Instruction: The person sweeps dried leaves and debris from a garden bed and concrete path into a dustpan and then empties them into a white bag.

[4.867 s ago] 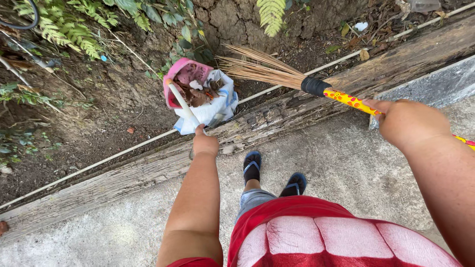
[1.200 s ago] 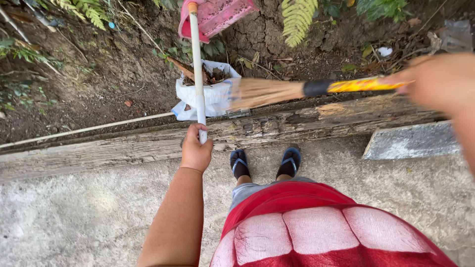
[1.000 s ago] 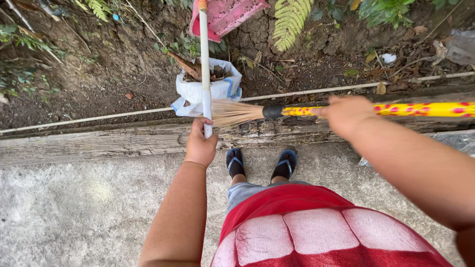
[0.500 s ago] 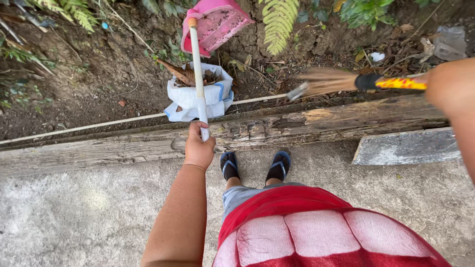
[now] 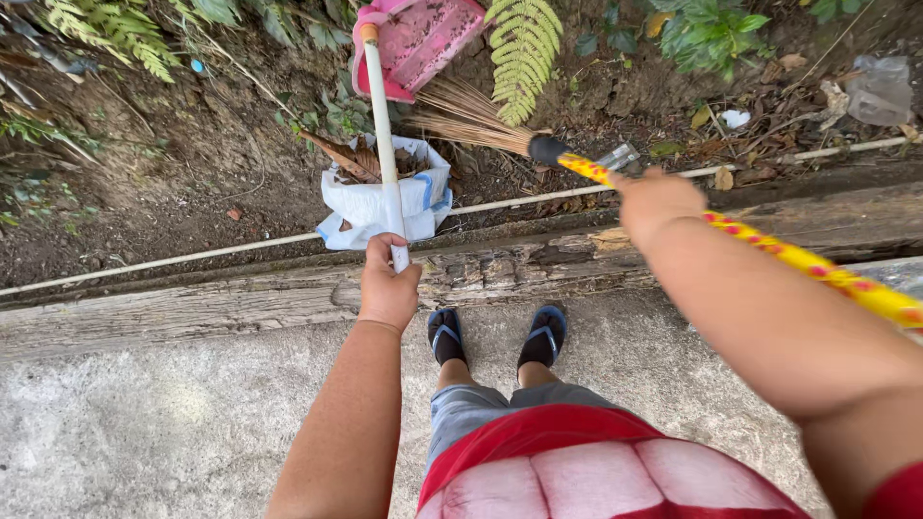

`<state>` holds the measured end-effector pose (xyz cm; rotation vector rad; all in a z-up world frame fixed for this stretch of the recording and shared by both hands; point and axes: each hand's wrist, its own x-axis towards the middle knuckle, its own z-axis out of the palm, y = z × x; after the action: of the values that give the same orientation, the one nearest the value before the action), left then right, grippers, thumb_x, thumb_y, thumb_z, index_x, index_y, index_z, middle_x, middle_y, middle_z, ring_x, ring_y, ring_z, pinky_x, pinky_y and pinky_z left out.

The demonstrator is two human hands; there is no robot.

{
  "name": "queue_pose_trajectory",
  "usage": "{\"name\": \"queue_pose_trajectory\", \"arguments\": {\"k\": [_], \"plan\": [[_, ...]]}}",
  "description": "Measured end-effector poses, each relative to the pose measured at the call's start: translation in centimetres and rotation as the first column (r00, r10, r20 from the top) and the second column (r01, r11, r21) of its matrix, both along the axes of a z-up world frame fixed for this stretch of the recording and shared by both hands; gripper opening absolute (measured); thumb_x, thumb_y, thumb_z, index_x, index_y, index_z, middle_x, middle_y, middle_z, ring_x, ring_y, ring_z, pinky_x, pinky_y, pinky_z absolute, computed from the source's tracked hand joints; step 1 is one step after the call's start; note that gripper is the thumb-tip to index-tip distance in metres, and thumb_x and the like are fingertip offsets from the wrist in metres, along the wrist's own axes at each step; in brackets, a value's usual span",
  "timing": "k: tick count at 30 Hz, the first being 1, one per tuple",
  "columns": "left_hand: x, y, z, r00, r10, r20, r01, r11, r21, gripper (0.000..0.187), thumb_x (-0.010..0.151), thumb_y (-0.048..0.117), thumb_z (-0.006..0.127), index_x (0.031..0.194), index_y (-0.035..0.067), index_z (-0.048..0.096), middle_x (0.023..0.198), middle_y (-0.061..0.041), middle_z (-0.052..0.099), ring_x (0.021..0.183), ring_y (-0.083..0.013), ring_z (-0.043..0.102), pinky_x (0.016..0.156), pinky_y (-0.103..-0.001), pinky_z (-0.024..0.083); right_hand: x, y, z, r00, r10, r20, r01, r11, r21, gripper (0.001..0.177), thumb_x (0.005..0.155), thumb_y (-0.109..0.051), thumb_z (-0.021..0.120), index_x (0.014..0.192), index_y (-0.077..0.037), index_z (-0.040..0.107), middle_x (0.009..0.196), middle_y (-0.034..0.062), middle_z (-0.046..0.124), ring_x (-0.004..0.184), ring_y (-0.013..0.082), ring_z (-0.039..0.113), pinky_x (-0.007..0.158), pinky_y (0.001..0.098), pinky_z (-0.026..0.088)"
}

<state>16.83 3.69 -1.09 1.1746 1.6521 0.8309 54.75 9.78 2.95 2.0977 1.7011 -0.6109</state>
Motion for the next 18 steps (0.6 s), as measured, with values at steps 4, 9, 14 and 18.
{"name": "queue_pose_trajectory", "arguments": {"k": [4, 9, 14, 18], "plan": [[-0.1, 0.4, -0.1, 1.000, -0.008, -0.014, 0.008, 1.000, -0.011, 0.041, 0.084, -0.003, 0.069, 0.116, 0.011, 0.048, 0.096, -0.005, 0.056, 0.076, -0.0125, 0.053, 0.063, -0.029, 0.047, -1.7, 1.4, -6.8, 0.974, -0.219, -0.056, 0.217, 0.975, -0.052, 0.063, 0.111, -0.054, 0.034, 0.133, -0.004, 0.064, 0.124, 0.0197, 0.069, 0.113, 0.0367, 0.067, 0.096, 0.0479, 0.052], [-0.7, 0.8, 0.0, 0.999, -0.016, -0.045, 0.012, 0.996, -0.087, 0.040, 0.084, -0.002, 0.069, 0.117, 0.012, 0.049, 0.088, -0.005, 0.058, 0.075, -0.0133, 0.055, 0.066, -0.029, 0.049, 3.3, 1.3, -6.5, 0.978, 0.048, 0.203, 0.020, 0.946, -0.323, 0.035, 0.100, -0.023, 0.055, 0.127, -0.011, 0.073, 0.124, 0.0111, 0.074, 0.111, 0.0275, 0.073, 0.091, 0.0445, 0.061], [-1.3, 1.1, -0.2, 0.993, -0.061, -0.102, 0.047, 0.990, -0.132, 0.040, 0.084, 0.000, 0.067, 0.117, 0.013, 0.049, 0.087, -0.006, 0.059, 0.074, -0.0155, 0.056, 0.066, -0.030, 0.049, 11.6, 0.9, 1.4, 0.931, -0.072, 0.357, 0.182, 0.941, -0.284, 0.033, 0.100, -0.022, 0.055, 0.125, -0.015, 0.076, 0.117, 0.0115, 0.077, 0.106, 0.0310, 0.076, 0.087, 0.0509, 0.060], [-1.7, 1.0, -1.3, 0.992, -0.082, -0.098, 0.074, 0.994, -0.086, 0.041, 0.083, 0.000, 0.069, 0.117, 0.012, 0.051, 0.093, -0.007, 0.060, 0.077, -0.0166, 0.057, 0.068, -0.032, 0.049, 14.3, -0.3, 5.5, 0.891, -0.066, 0.450, 0.191, 0.952, -0.239, 0.035, 0.101, -0.020, 0.052, 0.129, -0.023, 0.072, 0.118, 0.0110, 0.076, 0.107, 0.0307, 0.075, 0.088, 0.0500, 0.060]]}}
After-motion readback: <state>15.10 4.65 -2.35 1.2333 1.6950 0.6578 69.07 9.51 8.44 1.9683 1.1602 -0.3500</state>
